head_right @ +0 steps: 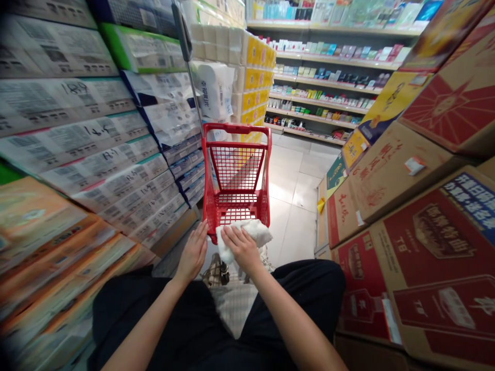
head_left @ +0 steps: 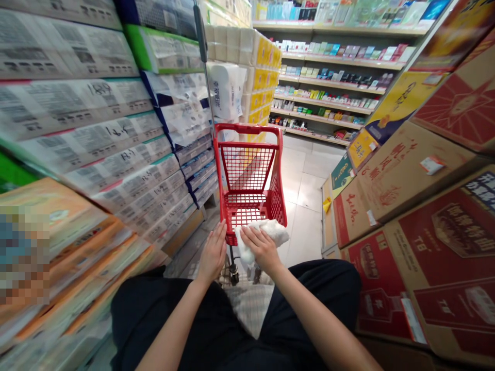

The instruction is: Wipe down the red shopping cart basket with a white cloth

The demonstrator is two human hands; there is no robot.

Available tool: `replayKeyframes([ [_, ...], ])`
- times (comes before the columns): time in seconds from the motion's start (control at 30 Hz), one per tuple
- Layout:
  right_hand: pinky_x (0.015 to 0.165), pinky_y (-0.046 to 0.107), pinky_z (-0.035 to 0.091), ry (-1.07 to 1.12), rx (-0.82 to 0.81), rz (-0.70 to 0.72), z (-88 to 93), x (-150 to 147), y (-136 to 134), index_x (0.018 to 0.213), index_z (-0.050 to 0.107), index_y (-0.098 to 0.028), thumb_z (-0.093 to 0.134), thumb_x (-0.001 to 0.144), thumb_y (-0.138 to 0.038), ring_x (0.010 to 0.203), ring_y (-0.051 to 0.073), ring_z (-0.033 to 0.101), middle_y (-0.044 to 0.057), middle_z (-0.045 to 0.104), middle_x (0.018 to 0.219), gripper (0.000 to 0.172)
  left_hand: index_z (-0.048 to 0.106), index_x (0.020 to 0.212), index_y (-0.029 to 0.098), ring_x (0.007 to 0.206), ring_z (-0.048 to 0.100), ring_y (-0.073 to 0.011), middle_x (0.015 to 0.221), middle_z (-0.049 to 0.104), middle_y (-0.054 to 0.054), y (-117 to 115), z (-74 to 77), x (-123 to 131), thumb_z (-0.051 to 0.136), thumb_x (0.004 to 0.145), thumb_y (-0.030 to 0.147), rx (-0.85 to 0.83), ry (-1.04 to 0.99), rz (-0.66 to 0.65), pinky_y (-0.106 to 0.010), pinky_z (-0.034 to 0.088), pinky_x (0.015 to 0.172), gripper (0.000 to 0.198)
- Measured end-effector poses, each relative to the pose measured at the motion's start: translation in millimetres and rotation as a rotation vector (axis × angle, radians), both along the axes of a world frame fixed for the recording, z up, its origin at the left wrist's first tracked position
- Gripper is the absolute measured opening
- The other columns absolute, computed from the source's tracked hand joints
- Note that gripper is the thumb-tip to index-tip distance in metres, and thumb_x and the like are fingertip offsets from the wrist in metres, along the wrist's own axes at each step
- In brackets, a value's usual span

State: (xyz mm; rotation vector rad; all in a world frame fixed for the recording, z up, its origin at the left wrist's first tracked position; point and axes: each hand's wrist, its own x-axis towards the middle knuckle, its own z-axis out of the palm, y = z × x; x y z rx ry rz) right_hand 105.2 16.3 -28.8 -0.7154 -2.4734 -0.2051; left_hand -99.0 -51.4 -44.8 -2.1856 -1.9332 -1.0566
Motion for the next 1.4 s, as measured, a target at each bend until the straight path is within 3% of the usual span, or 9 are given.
replayKeyframes([
  [0.17,0.113,0.042,0.038,-0.004,-0.02,-0.044,6.9,85,26,0.145,0.045,-0.021,0.039,0.098,-0.014,0.138,0.021,0.043,0.008,0.052,0.144,0.047,0.013,0.155,0.024,0.148,0.024,-0.0196,0.159,0.029,-0.008,2,-3.2,2,0.03,0.097,0.016,0.014,-0.015,0.007,-0.047,0.028,0.118,0.061],
  [0.27,0.112,0.044,0.039,0.026,-0.031,-0.077,5.3,103,28,0.144,0.046,-0.02,0.039,0.099,-0.015,0.14,0.023,0.041,0.01,0.052,0.144,0.046,0.013,0.155,0.024,0.148,0.022,-0.0199,0.159,0.029,-0.008,3,-8.6,2,0.031,0.097,0.017,0.03,-0.031,0.011,-0.047,0.027,0.119,0.061],
  [0.37,0.113,0.047,0.038,0.097,-0.048,-0.136,-1.8,84,15,0.145,0.044,-0.016,0.038,0.097,-0.013,0.142,0.023,0.038,0.011,0.051,0.145,0.048,0.012,0.155,0.024,0.149,0.022,-0.0205,0.159,0.029,-0.009,4,-11.5,2,0.032,0.097,0.017,0.032,-0.04,0.018,-0.048,0.027,0.118,0.062],
  [0.5,0.114,0.046,0.036,0.125,-0.087,-0.18,-7.8,22,-12,0.147,0.04,-0.014,0.039,0.093,-0.008,0.142,0.023,0.037,0.011,0.049,0.147,0.054,0.012,0.155,0.025,0.148,0.023,-0.0214,0.159,0.029,-0.009,3,-9.6,0,0.032,0.098,0.017,0.02,-0.034,0.006,-0.049,0.028,0.118,0.061],
  [0.73,0.116,0.04,0.035,0.107,-0.14,-0.119,2.8,-59,-28,0.145,0.043,-0.016,0.045,0.09,-0.007,0.139,0.02,0.041,0.008,0.05,0.146,0.056,0.012,0.155,0.024,0.148,0.023,-0.0234,0.159,0.029,-0.011,-1,-5.0,-3,0.035,0.096,0.019,-0.009,-0.018,-0.031,-0.051,0.028,0.117,0.064],
  [0.83,0.115,0.04,0.035,0.068,-0.136,-0.073,4.4,-44,-24,0.146,0.042,-0.018,0.043,0.092,-0.008,0.139,0.02,0.041,0.007,0.048,0.148,0.055,0.013,0.155,0.024,0.148,0.023,-0.0225,0.159,0.029,-0.011,-1,-4.1,-2,0.032,0.096,0.017,-0.004,-0.002,-0.017,-0.05,0.029,0.117,0.063],
  [1.17,0.114,0.044,0.037,0.096,-0.061,-0.056,11.3,97,30,0.142,0.049,-0.023,0.043,0.096,-0.015,0.135,0.021,0.047,0.008,0.057,0.139,0.047,0.011,0.156,0.026,0.148,0.024,-0.022,0.159,0.029,-0.009,3,-5.1,0,0.032,0.096,0.015,0.011,-0.014,-0.001,-0.05,0.028,0.118,0.065],
  [1.27,0.116,0.045,0.034,0.16,-0.041,-0.142,6.0,89,22,0.143,0.048,-0.022,0.041,0.096,-0.014,0.137,0.021,0.045,0.008,0.057,0.139,0.048,0.011,0.155,0.026,0.148,0.024,-0.0224,0.159,0.028,-0.009,2,-3.2,1,0.032,0.096,0.015,0.009,-0.033,0.0,-0.051,0.028,0.117,0.064],
  [1.4,0.116,0.045,0.032,0.247,-0.045,-0.233,-7.0,36,-9,0.145,0.044,-0.02,0.04,0.095,-0.011,0.139,0.023,0.042,0.008,0.056,0.141,0.051,0.012,0.155,0.025,0.148,0.023,-0.0226,0.159,0.028,-0.01,0,-1.8,1,0.031,0.096,0.015,-0.011,-0.047,-0.006,-0.051,0.028,0.117,0.063],
])
